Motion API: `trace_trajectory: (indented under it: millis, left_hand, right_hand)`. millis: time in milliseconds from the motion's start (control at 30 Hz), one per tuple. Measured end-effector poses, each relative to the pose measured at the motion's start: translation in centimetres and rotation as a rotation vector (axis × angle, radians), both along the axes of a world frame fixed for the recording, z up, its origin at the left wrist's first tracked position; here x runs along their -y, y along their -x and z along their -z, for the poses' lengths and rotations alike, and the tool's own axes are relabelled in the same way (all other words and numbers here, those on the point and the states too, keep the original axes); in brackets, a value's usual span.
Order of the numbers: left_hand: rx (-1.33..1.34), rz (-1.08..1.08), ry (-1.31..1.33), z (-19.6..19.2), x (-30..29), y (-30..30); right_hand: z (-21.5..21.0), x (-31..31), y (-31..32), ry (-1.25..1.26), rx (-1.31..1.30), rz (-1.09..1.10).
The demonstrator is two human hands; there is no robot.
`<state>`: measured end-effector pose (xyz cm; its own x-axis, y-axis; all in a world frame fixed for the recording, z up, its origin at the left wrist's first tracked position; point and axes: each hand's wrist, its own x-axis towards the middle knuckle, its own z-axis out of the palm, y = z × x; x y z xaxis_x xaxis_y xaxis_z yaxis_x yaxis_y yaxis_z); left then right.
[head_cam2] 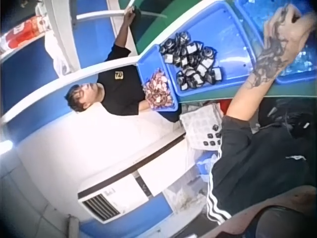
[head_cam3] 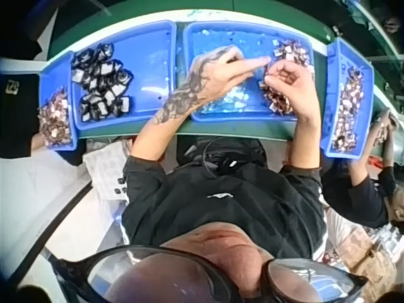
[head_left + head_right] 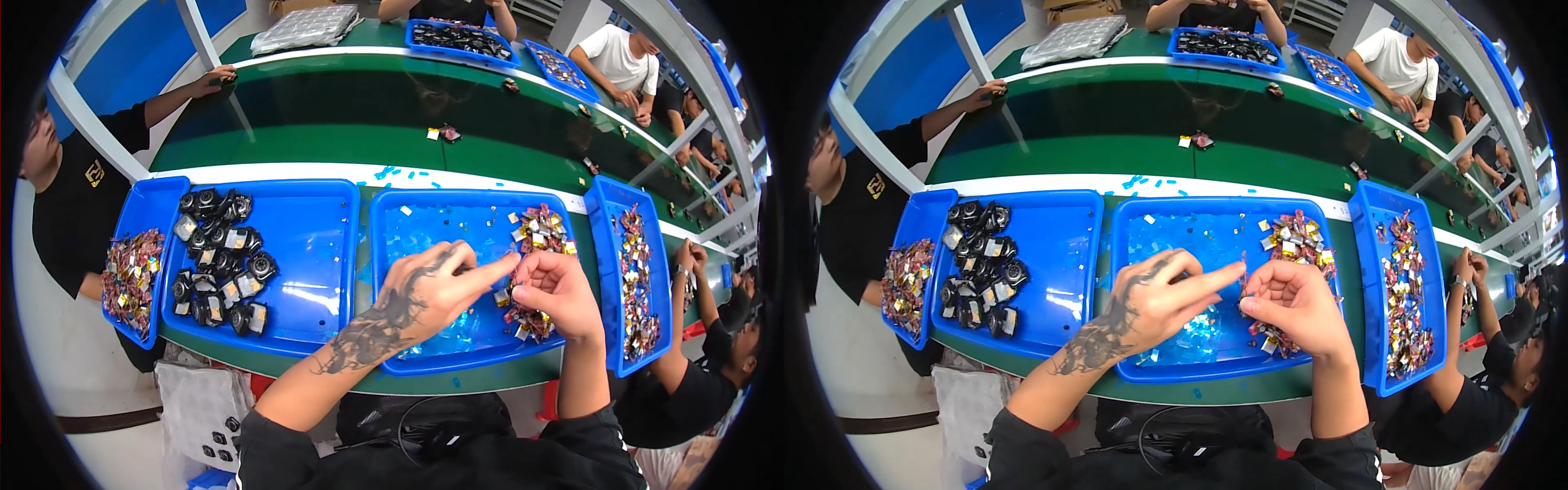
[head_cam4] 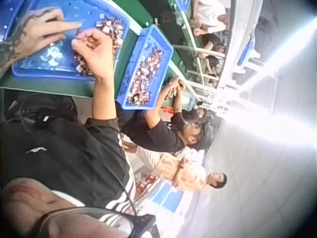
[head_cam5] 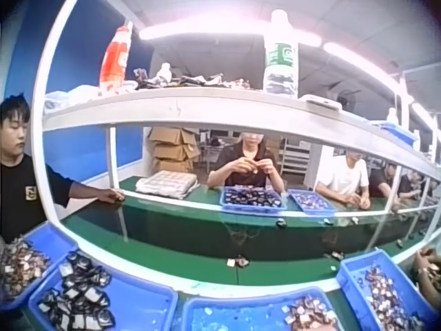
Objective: Manually assembling small electronic parts into housing components on a production line.
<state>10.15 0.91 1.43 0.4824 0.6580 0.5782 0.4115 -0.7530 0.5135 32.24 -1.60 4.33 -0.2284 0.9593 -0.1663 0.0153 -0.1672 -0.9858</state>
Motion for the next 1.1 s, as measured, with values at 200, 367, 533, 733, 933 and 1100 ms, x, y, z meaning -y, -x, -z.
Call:
trace_trajectory:
  millis: [200,367,533,733,933,1100]
  left_hand:
    - [0.085,-0.002,-0.128,1.0,0.1,0.0]
    - [0.188,-0.027,-0.046,0.8,0.4,-0.4]
    - [0.142,-0.067,-0.082,1.0,0.5,-0.3]
    - [0.098,-0.094,-0.103,1.0,0.6,-0.1]
    - [0.154,-0.002,-0.023,0.8,0.7,-0.4]
    - [0.280,0.164,0.313,0.7,0.8,-0.2]
  right_hand:
    - [0.3,-0.5,0.9,0.076,-0.023,-0.152]
    - [1.3,-0.5,0.8,-0.211,0.193,0.169]
    - [1.1,-0.2,1.1,-0.709,0.800,0.155]
    - [0.1,1.8,2.5,-0.325,0.261,0.075]
    - [0.2,1.6,2.0,-0.360,0.182,0.074]
    - [-0.1,1.6,2.0,-0.209,-0.035,0.037]
